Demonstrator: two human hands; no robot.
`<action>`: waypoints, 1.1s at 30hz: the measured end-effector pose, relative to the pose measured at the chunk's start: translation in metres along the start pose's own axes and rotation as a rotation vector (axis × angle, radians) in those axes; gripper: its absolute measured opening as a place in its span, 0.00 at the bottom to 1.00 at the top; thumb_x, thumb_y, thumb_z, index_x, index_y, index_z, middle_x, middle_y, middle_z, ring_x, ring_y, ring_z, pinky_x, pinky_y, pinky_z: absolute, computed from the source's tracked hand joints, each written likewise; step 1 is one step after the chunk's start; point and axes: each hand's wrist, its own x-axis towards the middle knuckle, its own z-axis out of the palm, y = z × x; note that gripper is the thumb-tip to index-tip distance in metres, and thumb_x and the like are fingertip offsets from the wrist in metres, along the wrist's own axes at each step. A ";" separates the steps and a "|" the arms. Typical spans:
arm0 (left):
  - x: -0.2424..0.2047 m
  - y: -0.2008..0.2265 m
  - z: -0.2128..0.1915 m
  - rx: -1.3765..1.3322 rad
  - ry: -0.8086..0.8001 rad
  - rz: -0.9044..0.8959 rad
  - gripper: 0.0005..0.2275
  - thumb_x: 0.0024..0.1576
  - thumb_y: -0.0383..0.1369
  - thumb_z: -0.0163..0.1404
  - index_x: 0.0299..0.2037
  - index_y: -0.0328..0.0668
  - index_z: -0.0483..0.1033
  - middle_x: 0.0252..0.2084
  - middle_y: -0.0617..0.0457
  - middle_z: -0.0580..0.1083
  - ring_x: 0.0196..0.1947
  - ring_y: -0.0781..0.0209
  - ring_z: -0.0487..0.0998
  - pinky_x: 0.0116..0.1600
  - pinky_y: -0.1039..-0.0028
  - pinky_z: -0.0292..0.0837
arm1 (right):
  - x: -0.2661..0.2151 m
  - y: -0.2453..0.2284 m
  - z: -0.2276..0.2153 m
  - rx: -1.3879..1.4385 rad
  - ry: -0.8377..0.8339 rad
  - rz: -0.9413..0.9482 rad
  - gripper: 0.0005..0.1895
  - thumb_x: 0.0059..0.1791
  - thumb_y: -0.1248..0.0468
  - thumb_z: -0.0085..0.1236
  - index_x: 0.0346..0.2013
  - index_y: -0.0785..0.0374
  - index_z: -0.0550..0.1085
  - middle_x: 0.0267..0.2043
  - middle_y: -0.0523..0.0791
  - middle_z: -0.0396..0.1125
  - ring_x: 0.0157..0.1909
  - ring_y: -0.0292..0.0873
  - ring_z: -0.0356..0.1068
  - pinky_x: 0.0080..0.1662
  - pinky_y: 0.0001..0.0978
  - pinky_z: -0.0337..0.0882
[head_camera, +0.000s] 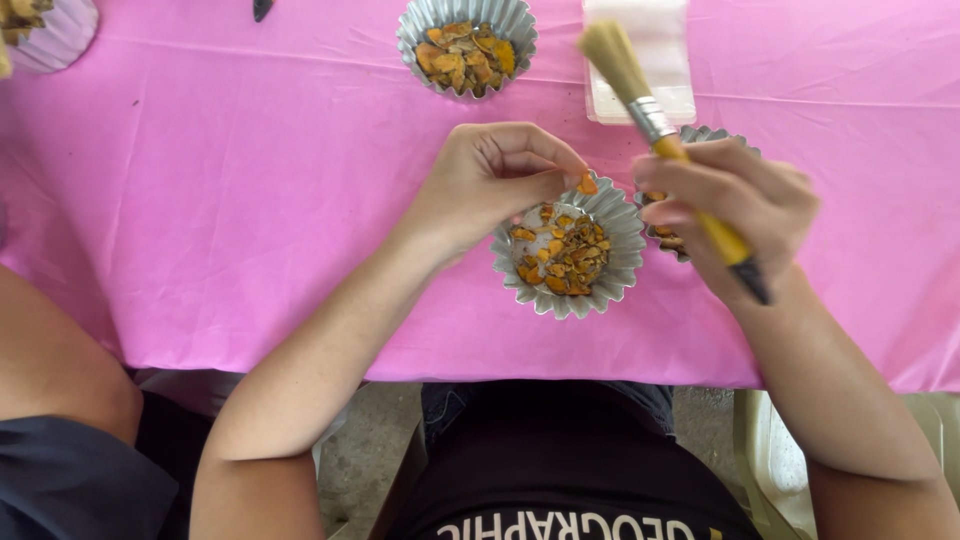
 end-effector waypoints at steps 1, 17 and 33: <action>0.000 0.001 0.000 0.003 0.004 0.003 0.07 0.58 0.20 0.55 0.38 0.43 0.83 0.32 0.57 0.82 0.20 0.80 0.70 0.24 0.89 0.61 | 0.010 -0.007 0.003 0.002 0.001 -0.005 0.09 0.57 0.66 0.60 0.50 0.66 0.75 0.41 0.57 0.75 0.34 0.46 0.74 0.31 0.34 0.73; -0.005 -0.002 0.017 0.254 0.076 0.251 0.06 0.57 0.28 0.61 0.42 0.49 0.83 0.39 0.60 0.83 0.38 0.72 0.83 0.47 0.83 0.82 | 0.030 -0.036 0.015 0.054 -0.058 0.182 0.08 0.56 0.84 0.59 0.42 0.71 0.74 0.46 0.59 0.68 0.46 0.52 0.71 0.51 0.40 0.71; 0.004 -0.008 0.001 0.124 0.238 0.236 0.05 0.56 0.26 0.59 0.41 0.42 0.83 0.35 0.54 0.83 0.35 0.72 0.84 0.41 0.85 0.82 | -0.011 -0.013 0.007 0.220 0.206 0.102 0.25 0.61 0.54 0.42 0.45 0.79 0.71 0.26 0.53 0.69 0.24 0.46 0.73 0.27 0.30 0.71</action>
